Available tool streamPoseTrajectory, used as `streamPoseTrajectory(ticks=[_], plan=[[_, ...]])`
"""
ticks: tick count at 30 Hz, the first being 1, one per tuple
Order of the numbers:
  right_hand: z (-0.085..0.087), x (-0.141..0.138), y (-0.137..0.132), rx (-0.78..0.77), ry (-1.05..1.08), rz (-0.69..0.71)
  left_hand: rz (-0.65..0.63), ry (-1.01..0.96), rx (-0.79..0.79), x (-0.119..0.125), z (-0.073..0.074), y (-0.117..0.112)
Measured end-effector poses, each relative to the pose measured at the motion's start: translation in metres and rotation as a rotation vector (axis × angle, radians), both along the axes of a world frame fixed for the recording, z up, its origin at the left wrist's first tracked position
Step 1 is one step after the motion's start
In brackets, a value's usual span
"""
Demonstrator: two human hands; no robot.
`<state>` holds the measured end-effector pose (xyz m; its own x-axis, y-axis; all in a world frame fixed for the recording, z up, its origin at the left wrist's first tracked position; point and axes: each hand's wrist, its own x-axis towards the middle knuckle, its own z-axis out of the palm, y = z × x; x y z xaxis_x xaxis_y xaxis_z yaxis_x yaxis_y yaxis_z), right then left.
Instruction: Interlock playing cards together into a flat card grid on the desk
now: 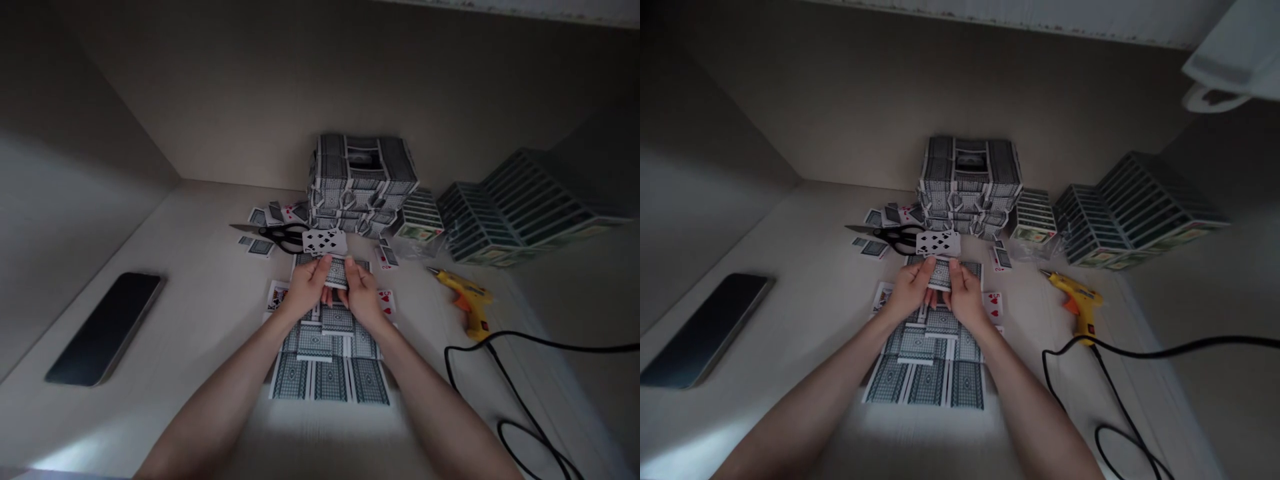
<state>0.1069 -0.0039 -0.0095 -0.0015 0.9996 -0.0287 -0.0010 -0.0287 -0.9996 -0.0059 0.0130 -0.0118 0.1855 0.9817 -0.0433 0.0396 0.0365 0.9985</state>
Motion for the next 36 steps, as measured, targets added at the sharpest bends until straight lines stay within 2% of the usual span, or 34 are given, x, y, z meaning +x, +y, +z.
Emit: streamPoseTrajectory(ticks=[7,9,12,15,20,23,26,29,32,36], plan=[[-0.002,0.0,0.003,0.061,0.086,-0.131,0.112,0.035,0.05,0.001,-0.001,-0.002],[-0.004,0.001,0.004,0.086,0.089,-0.169,0.209,0.01,0.061,0.001,-0.001,-0.001],[-0.007,0.001,0.005,0.087,0.076,-0.193,0.438,-0.043,0.079,-0.002,-0.002,0.002],[-0.009,0.001,0.005,0.127,-0.01,-0.227,0.593,-0.081,0.139,-0.008,-0.005,0.006],[-0.018,0.007,0.006,0.324,-0.272,-0.391,0.673,0.1,0.379,-0.016,-0.01,0.011],[-0.026,0.011,0.01,0.311,-0.268,-0.505,0.631,0.36,0.551,-0.02,-0.012,0.012],[-0.03,0.013,0.013,0.285,-0.243,-0.496,0.435,0.62,0.684,-0.022,-0.013,0.015],[-0.027,0.011,0.011,0.283,-0.263,-0.447,0.261,0.728,0.665,-0.023,-0.019,0.018],[-0.023,0.008,0.009,0.279,-0.299,-0.4,0.249,0.762,0.577,-0.022,-0.027,0.02],[-0.021,0.007,0.008,0.276,-0.3,-0.368,0.258,0.766,0.587,-0.022,-0.029,0.022]])
